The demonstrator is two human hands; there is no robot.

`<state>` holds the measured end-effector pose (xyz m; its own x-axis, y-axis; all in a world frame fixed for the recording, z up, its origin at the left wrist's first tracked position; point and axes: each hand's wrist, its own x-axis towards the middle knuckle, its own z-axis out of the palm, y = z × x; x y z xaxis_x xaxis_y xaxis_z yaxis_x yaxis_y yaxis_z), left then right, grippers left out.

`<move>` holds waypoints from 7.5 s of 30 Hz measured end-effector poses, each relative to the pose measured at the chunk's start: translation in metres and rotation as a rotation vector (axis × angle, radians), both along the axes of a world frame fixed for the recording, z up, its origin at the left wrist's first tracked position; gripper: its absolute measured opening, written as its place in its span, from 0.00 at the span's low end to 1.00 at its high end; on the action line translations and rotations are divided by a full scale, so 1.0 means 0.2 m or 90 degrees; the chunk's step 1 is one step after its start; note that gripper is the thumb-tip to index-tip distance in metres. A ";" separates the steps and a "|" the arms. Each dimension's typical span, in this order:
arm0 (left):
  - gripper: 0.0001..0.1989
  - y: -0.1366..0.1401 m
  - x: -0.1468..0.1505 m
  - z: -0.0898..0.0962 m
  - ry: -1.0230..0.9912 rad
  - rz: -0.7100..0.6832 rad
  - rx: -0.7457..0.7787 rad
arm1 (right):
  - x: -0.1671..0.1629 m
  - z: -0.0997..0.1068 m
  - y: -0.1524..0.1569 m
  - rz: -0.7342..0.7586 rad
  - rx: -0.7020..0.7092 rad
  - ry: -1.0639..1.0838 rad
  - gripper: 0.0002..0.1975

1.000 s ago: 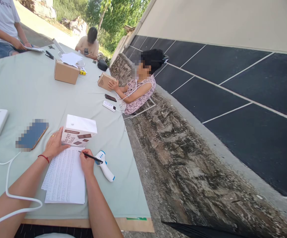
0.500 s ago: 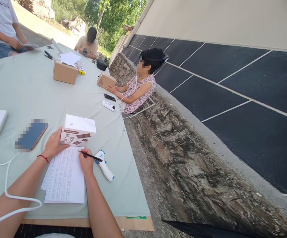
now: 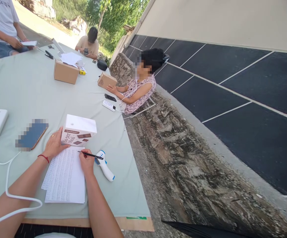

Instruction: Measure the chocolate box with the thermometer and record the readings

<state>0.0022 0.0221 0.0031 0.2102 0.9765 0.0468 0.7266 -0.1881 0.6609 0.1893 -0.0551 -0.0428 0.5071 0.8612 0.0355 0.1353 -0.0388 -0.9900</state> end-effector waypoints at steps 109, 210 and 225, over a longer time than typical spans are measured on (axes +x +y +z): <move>0.48 0.00 -0.02 -0.01 0.010 -0.009 0.004 | 0.00 -0.03 0.01 0.028 0.004 0.043 0.09; 0.50 0.00 0.03 0.01 0.018 -0.020 0.016 | 0.04 -0.05 -0.01 0.013 -0.024 -0.007 0.10; 0.50 0.00 0.03 0.03 0.025 -0.015 0.004 | 0.03 -0.04 -0.01 0.026 -0.047 -0.010 0.09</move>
